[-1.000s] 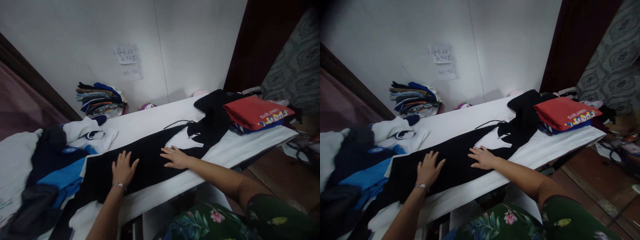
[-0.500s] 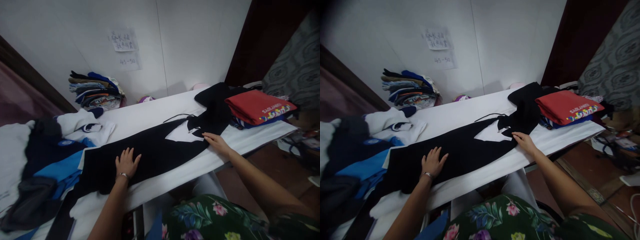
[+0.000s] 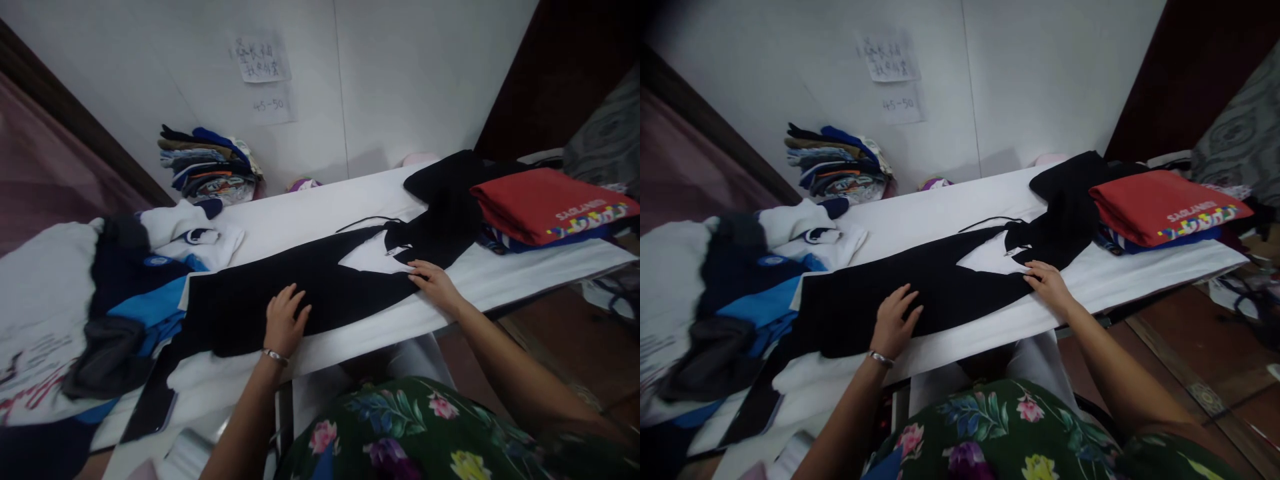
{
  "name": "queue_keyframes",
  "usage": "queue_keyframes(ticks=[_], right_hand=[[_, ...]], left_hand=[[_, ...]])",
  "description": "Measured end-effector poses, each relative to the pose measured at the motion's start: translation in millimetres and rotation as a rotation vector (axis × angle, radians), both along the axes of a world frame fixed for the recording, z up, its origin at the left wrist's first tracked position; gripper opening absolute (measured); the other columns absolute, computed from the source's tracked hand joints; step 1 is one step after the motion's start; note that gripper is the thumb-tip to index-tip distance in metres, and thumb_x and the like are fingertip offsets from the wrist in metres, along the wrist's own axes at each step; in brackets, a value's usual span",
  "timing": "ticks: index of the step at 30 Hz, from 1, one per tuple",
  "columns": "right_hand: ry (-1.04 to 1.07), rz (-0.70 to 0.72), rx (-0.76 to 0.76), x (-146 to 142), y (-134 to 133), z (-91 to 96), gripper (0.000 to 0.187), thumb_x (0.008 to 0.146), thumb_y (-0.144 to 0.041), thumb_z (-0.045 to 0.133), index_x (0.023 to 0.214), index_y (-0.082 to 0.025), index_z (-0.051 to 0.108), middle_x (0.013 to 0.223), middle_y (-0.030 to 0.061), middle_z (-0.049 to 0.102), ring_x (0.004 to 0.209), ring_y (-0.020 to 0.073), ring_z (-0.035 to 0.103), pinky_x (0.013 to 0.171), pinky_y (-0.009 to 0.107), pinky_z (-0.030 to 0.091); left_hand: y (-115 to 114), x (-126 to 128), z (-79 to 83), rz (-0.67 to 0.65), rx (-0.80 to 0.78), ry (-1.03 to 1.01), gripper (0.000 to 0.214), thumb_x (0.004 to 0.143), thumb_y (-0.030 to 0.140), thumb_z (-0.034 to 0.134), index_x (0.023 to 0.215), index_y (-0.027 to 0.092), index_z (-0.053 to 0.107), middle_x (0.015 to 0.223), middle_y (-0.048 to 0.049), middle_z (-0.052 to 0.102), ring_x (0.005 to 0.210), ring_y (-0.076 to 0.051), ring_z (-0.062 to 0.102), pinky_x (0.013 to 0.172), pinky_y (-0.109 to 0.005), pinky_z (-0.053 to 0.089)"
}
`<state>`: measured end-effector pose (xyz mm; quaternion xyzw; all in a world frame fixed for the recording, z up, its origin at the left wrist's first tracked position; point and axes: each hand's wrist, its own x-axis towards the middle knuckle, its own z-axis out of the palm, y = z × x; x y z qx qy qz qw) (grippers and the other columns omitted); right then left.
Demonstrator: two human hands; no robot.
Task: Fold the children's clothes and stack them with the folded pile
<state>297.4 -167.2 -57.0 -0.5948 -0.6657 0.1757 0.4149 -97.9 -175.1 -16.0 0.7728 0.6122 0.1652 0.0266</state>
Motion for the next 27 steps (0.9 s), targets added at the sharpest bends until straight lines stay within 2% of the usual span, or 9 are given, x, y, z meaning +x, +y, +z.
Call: queue_keyframes(ticks=[2,4,8,12,15,18,22,27], right_hand=[[0.083,-0.026,0.000,-1,-1,2.1,0.022,0.080,-0.041,0.055,0.079,-0.021,0.066,0.112,0.0070,0.065,0.107,0.0237,0.057,0.097,0.042,0.041],[0.125,-0.072,-0.026,-3,-1,5.5,0.025,0.081,-0.043,0.053,0.080,-0.021,0.065,0.102,0.0066,0.067,0.096,0.0224,0.060,0.088,0.038,0.045],[0.013,-0.142,-0.115,-5,4,10.1,0.027,0.079,-0.044,0.053,0.076,-0.020,0.064,0.079,0.0045,0.066,0.076,0.0209,0.060,0.073,0.034,0.046],[-0.063,-0.150,-0.044,-6,9,7.1,0.025,0.080,-0.042,0.050,0.080,-0.021,0.064,0.089,0.0058,0.066,0.083,0.0215,0.060,0.077,0.035,0.045],[-0.089,-0.120,0.004,-4,11,1.6,0.024,0.079,-0.040,0.049,0.078,-0.021,0.063,0.095,0.0064,0.066,0.090,0.0226,0.059,0.082,0.037,0.045],[-0.145,-0.095,-0.003,-2,12,-2.3,0.023,0.078,-0.040,0.049,0.076,-0.021,0.063,0.096,0.0068,0.067,0.092,0.0244,0.058,0.082,0.040,0.045],[-0.169,-0.082,-0.041,-5,11,-1.1,0.028,0.078,-0.045,0.051,0.084,-0.022,0.067,0.104,0.0069,0.066,0.095,0.0254,0.058,0.078,0.040,0.047],[-0.154,-0.087,-0.041,-11,11,3.0,0.033,0.078,-0.052,0.052,0.074,-0.022,0.064,0.104,0.0066,0.067,0.096,0.0254,0.058,0.077,0.038,0.046]], left_hand=[[-7,10,-5.8,-0.038,-0.031,-0.009,0.037,0.086,0.033,0.050,0.119,0.023,0.060,0.139,-0.0065,0.047,0.129,-0.025,0.040,0.107,-0.046,0.030],[-10,15,-11.4,-0.046,-0.047,-0.004,0.036,0.086,0.033,0.050,0.118,0.023,0.061,0.138,-0.0072,0.048,0.128,-0.025,0.042,0.106,-0.045,0.032],[-10,15,-15.5,-0.045,-0.054,-0.002,0.034,0.086,0.033,0.051,0.116,0.021,0.062,0.136,-0.0079,0.050,0.127,-0.025,0.042,0.106,-0.045,0.033],[-11,9,-10.8,-0.038,-0.024,-0.066,0.033,0.086,0.033,0.050,0.114,0.021,0.063,0.132,-0.0074,0.054,0.125,-0.024,0.045,0.105,-0.042,0.036],[-8,4,-1.6,-0.010,0.033,-0.089,0.032,0.086,0.033,0.050,0.113,0.020,0.064,0.129,-0.0074,0.057,0.124,-0.024,0.046,0.105,-0.043,0.036],[6,2,12.0,0.002,0.059,-0.092,0.032,0.086,0.032,0.051,0.112,0.020,0.064,0.126,-0.0073,0.058,0.123,-0.023,0.047,0.105,-0.042,0.035],[40,14,26.6,0.005,0.030,-0.081,0.033,0.088,0.036,0.049,0.114,0.020,0.062,0.125,-0.0074,0.060,0.118,-0.021,0.051,0.103,-0.037,0.036],[86,37,25.7,0.152,-0.107,0.044,0.047,0.087,0.052,0.045,0.110,0.016,0.062,0.109,-0.0126,0.065,0.105,-0.027,0.056,0.090,-0.038,0.040]])
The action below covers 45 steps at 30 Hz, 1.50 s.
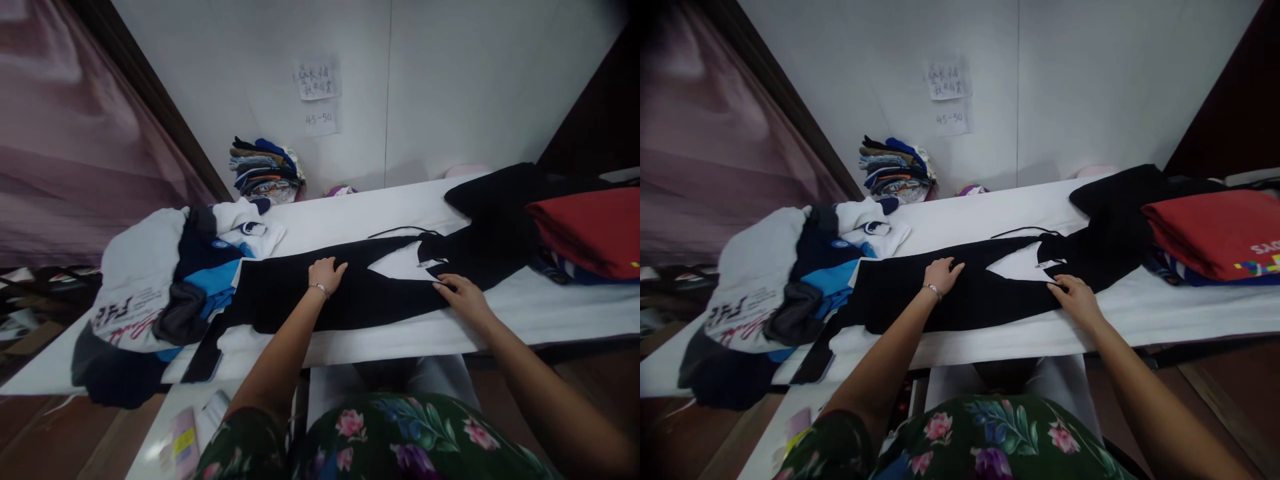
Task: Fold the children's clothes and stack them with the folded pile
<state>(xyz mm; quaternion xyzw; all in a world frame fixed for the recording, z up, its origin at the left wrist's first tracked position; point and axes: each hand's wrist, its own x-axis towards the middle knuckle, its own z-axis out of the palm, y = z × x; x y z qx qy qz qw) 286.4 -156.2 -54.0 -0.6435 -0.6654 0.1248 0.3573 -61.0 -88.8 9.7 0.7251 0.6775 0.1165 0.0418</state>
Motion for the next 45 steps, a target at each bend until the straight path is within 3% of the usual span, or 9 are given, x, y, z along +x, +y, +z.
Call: queue_keyframes(ticks=[4,11,21,25,28,30,33,36,45], right_hand=[[0.034,0.016,0.022,-1,3,2.5,0.035,0.082,-0.051,0.047,0.069,-0.022,0.061,0.096,0.0056,0.066,0.089,0.0220,0.059,0.073,0.033,0.045],[-0.179,-0.081,-0.059,-4,11,7.0,0.039,0.083,-0.056,0.045,0.070,-0.023,0.061,0.075,0.0017,0.063,0.068,0.0179,0.057,0.056,0.028,0.034],[-0.288,-0.029,-0.151,2,19,12.0,0.041,0.082,-0.059,0.045,0.073,-0.023,0.061,0.072,0.0012,0.065,0.066,0.0165,0.056,0.054,0.026,0.030],[-0.267,-0.051,-0.226,5,21,17.4,0.041,0.080,-0.060,0.048,0.071,-0.024,0.063,0.066,0.0006,0.063,0.065,0.0166,0.056,0.054,0.025,0.030],[-0.216,-0.038,-0.293,7,24,22.5,0.041,0.079,-0.060,0.049,0.068,-0.023,0.063,0.061,-0.0005,0.061,0.063,0.0159,0.055,0.054,0.025,0.030],[-0.202,-0.025,-0.328,9,27,25.1,0.041,0.079,-0.061,0.050,0.067,-0.024,0.063,0.060,-0.0010,0.061,0.063,0.0156,0.055,0.054,0.025,0.031],[-0.212,-0.011,-0.359,10,30,27.3,0.042,0.080,-0.060,0.048,0.066,-0.024,0.062,0.060,-0.0014,0.061,0.064,0.0155,0.055,0.055,0.024,0.031],[-0.265,0.005,-0.360,11,31,28.1,0.045,0.082,-0.059,0.045,0.062,-0.022,0.059,0.062,-0.0003,0.061,0.063,0.0154,0.054,0.054,0.025,0.030],[-0.391,-0.012,-0.354,9,32,29.1,0.047,0.085,-0.058,0.037,0.065,-0.022,0.059,0.069,0.0029,0.062,0.065,0.0168,0.053,0.055,0.025,0.029]], left_hand=[[24,5,-8.1,0.060,-0.047,-0.033,0.032,0.086,0.046,0.048,0.084,0.018,0.065,0.096,-0.0091,0.066,0.096,-0.023,0.058,0.082,-0.034,0.040],[35,-2,-24.1,0.130,-0.021,-0.124,0.029,0.089,0.040,0.045,0.073,0.020,0.058,0.089,-0.0062,0.065,0.090,-0.020,0.058,0.077,-0.032,0.038],[37,-3,-31.3,0.139,-0.013,-0.156,0.028,0.086,0.042,0.048,0.070,0.021,0.059,0.085,-0.0041,0.066,0.088,-0.021,0.060,0.076,-0.032,0.041],[41,-7,-30.9,0.151,-0.050,-0.354,0.016,0.082,0.034,0.056,0.081,0.020,0.064,0.089,-0.0034,0.068,0.086,-0.018,0.062,0.076,-0.029,0.044],[26,-10,-22.4,0.050,0.093,-0.500,0.019,0.081,0.030,0.059,0.095,0.019,0.064,0.097,-0.0042,0.067,0.090,-0.016,0.061,0.081,-0.028,0.045],[4,-9,-12.9,-0.112,0.189,-0.489,0.020,0.082,0.034,0.059,0.094,0.020,0.065,0.098,-0.0038,0.067,0.093,-0.017,0.059,0.085,-0.030,0.044],[-38,-5,-0.2,-0.420,0.176,-0.415,0.023,0.081,0.041,0.060,0.092,0.022,0.066,0.099,-0.0028,0.066,0.095,-0.018,0.058,0.088,-0.033,0.043],[-68,-6,0.5,-0.593,0.132,-0.290,0.033,0.078,0.047,0.063,0.099,0.022,0.066,0.106,-0.0050,0.064,0.099,-0.020,0.056,0.088,-0.036,0.041],[-77,-12,-26.7,-0.541,0.209,-0.112,0.020,0.088,0.031,0.053,0.085,0.020,0.069,0.093,-0.0047,0.066,0.086,-0.017,0.056,0.075,-0.032,0.042]])
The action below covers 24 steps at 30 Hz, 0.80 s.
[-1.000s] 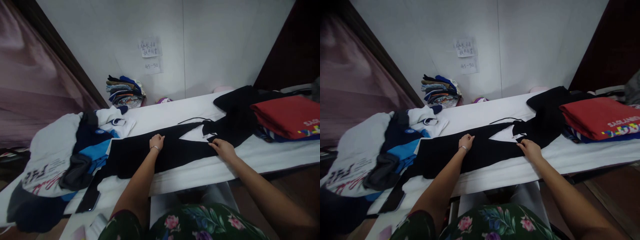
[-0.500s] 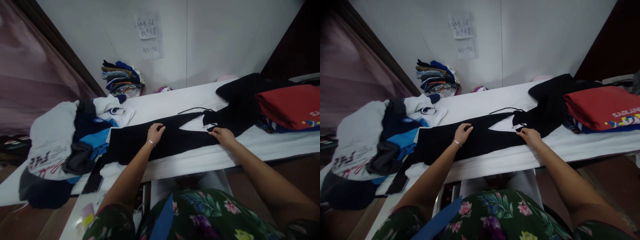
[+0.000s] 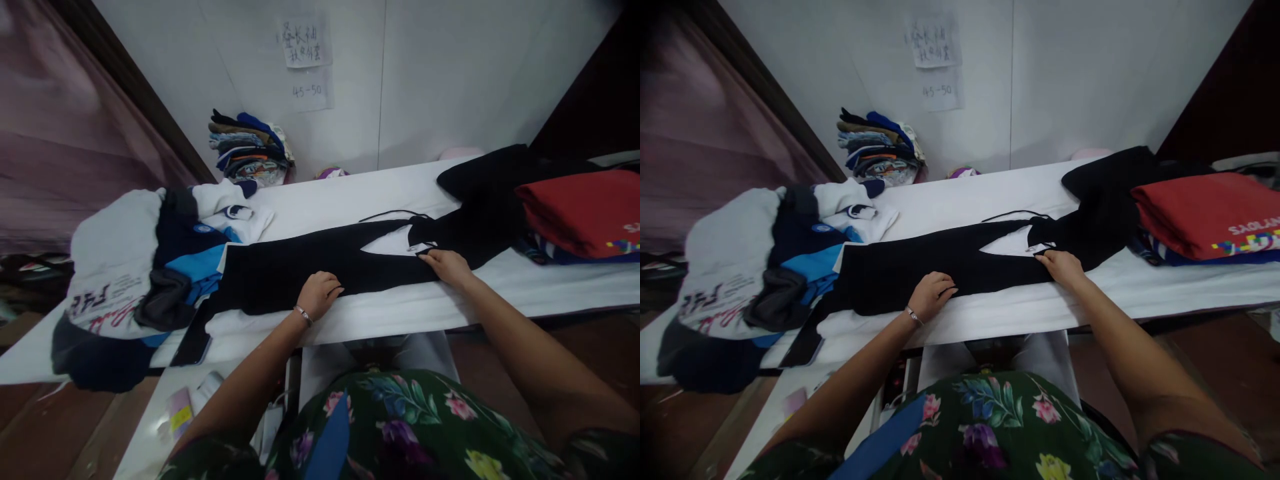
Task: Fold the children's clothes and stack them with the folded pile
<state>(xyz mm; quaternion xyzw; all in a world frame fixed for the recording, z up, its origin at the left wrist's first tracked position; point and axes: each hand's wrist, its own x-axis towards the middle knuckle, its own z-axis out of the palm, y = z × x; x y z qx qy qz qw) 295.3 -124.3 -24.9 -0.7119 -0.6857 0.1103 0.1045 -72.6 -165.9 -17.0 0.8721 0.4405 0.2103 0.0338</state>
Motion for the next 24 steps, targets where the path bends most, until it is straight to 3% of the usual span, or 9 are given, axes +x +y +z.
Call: queue_keyframes(ticks=[5,10,14,18,24], right_hand=[[-0.037,-0.014,0.017,-1,0,-0.9,0.048,0.087,-0.057,0.034,0.070,-0.022,0.062,0.071,0.0034,0.063,0.066,0.0173,0.054,0.056,0.026,0.029],[-0.079,-0.023,0.042,-2,1,-3.7,0.049,0.087,-0.059,0.034,0.071,-0.022,0.063,0.071,0.0046,0.064,0.066,0.0183,0.055,0.056,0.027,0.029],[0.050,-0.016,0.046,1,-3,-5.0,0.045,0.084,-0.059,0.041,0.068,-0.023,0.062,0.066,0.0013,0.062,0.065,0.0166,0.055,0.055,0.026,0.030],[0.197,-0.037,0.080,2,-10,-6.3,0.038,0.081,-0.057,0.047,0.071,-0.024,0.063,0.063,-0.0013,0.062,0.064,0.0153,0.056,0.055,0.025,0.032],[0.144,0.034,0.196,-1,-15,-12.5,0.031,0.084,-0.049,0.047,0.086,-0.025,0.066,0.080,0.0017,0.068,0.075,0.0189,0.061,0.060,0.027,0.038]], left_hand=[[-14,5,0.5,0.083,0.146,0.012,0.023,0.090,0.031,0.049,0.091,0.021,0.069,0.091,-0.0062,0.066,0.085,-0.018,0.056,0.074,-0.034,0.042],[-22,3,-6.1,0.040,0.145,0.072,0.032,0.084,0.035,0.059,0.111,0.018,0.063,0.105,-0.0089,0.065,0.096,-0.022,0.056,0.078,-0.036,0.044],[-19,-2,-4.3,0.072,0.150,0.069,0.020,0.087,0.025,0.053,0.101,0.020,0.066,0.097,-0.0062,0.068,0.089,-0.019,0.058,0.074,-0.033,0.045],[-14,-6,2.6,0.140,0.187,0.062,0.025,0.087,0.016,0.046,0.100,0.020,0.067,0.097,-0.0063,0.068,0.092,-0.020,0.058,0.076,-0.034,0.045],[-21,-9,-8.9,0.035,-0.015,0.162,0.031,0.081,0.006,0.048,0.098,0.022,0.067,0.100,-0.0068,0.067,0.091,-0.021,0.059,0.075,-0.036,0.047]])
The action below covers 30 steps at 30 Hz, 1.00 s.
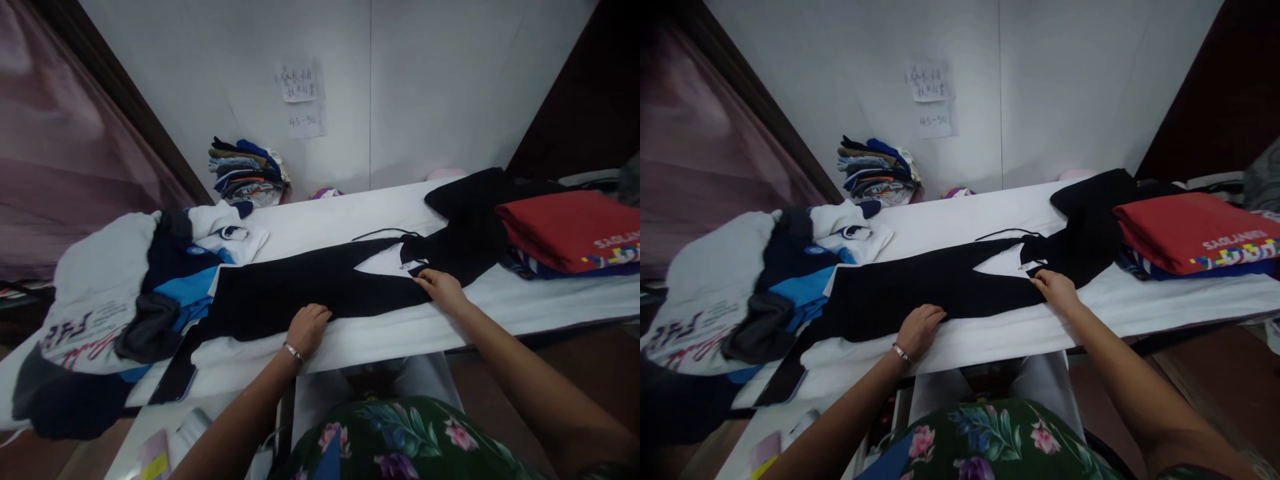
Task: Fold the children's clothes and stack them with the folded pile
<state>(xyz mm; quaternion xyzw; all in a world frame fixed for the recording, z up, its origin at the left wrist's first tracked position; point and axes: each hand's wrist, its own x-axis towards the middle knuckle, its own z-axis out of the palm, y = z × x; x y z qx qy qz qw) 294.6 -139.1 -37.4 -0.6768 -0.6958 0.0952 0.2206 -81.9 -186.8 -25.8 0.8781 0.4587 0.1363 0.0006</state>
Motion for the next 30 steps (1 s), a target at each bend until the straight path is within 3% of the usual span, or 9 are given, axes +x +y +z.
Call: queue_keyframes(ticks=[4,7,11,13,17,22,25,30], right_hand=[[-0.026,0.069,0.196,-11,-7,1.5,0.030,0.089,-0.037,0.041,0.098,-0.023,0.065,0.101,0.0066,0.067,0.097,0.0229,0.059,0.079,0.034,0.045],[0.006,0.224,0.328,-34,-19,6.6,0.035,0.092,-0.035,0.037,0.114,-0.022,0.061,0.123,0.0088,0.059,0.117,0.0239,0.050,0.098,0.040,0.039],[-0.065,0.560,0.205,-65,-31,4.4,0.054,0.091,-0.045,0.041,0.139,-0.021,0.040,0.148,0.0080,0.032,0.138,0.0251,0.025,0.111,0.047,0.022],[-0.102,0.627,0.096,-72,-32,-1.8,0.062,0.089,-0.051,0.042,0.143,-0.020,0.033,0.150,0.0094,0.027,0.139,0.0264,0.020,0.112,0.050,0.018],[-0.089,0.634,0.009,-72,-31,-11.0,0.066,0.088,-0.055,0.043,0.143,-0.021,0.033,0.150,0.0113,0.026,0.139,0.0273,0.019,0.112,0.052,0.016],[0.028,0.644,-0.059,-69,-29,-4.6,0.061,0.088,-0.052,0.044,0.141,-0.023,0.036,0.150,0.0094,0.026,0.140,0.0267,0.018,0.112,0.052,0.015],[0.172,0.596,0.018,-66,-15,2.2,0.049,0.090,-0.044,0.044,0.136,-0.026,0.045,0.146,0.0071,0.037,0.137,0.0253,0.027,0.111,0.049,0.024],[0.230,0.326,0.166,-53,39,12.6,0.036,0.088,-0.026,0.043,0.120,-0.024,0.061,0.126,0.0071,0.059,0.119,0.0230,0.051,0.103,0.042,0.040]], left_hand=[[-7,-4,-7.5,0.016,0.015,-0.038,0.037,0.080,0.005,0.046,0.106,0.022,0.065,0.106,-0.0066,0.066,0.097,-0.021,0.058,0.081,-0.037,0.047],[-7,-6,-9.3,0.030,0.039,-0.071,0.040,0.078,0.003,0.045,0.109,0.022,0.064,0.106,-0.0064,0.066,0.098,-0.021,0.058,0.083,-0.037,0.048],[-5,-5,-11.6,0.039,0.061,-0.085,0.038,0.078,0.004,0.045,0.106,0.020,0.065,0.104,-0.0069,0.067,0.097,-0.022,0.060,0.083,-0.038,0.049],[-6,-6,-12.2,0.038,0.063,-0.096,0.037,0.078,0.004,0.045,0.104,0.020,0.066,0.103,-0.0070,0.068,0.097,-0.022,0.060,0.082,-0.039,0.050],[-11,-8,-5.9,0.040,0.015,-0.162,0.035,0.078,0.008,0.048,0.103,0.023,0.067,0.106,-0.0069,0.068,0.101,-0.022,0.060,0.087,-0.042,0.050],[-1,-8,21.5,0.120,-0.127,-0.324,0.021,0.082,0.030,0.056,0.098,0.023,0.068,0.104,-0.0048,0.069,0.096,-0.019,0.063,0.086,-0.036,0.052],[26,-1,38.9,0.153,-0.056,-0.396,0.022,0.085,0.034,0.052,0.094,0.022,0.068,0.102,-0.0039,0.069,0.097,-0.018,0.063,0.089,-0.035,0.050],[96,23,52.1,0.171,0.007,-0.354,0.022,0.086,0.033,0.050,0.093,0.022,0.068,0.103,-0.0036,0.069,0.099,-0.018,0.061,0.091,-0.034,0.046]])
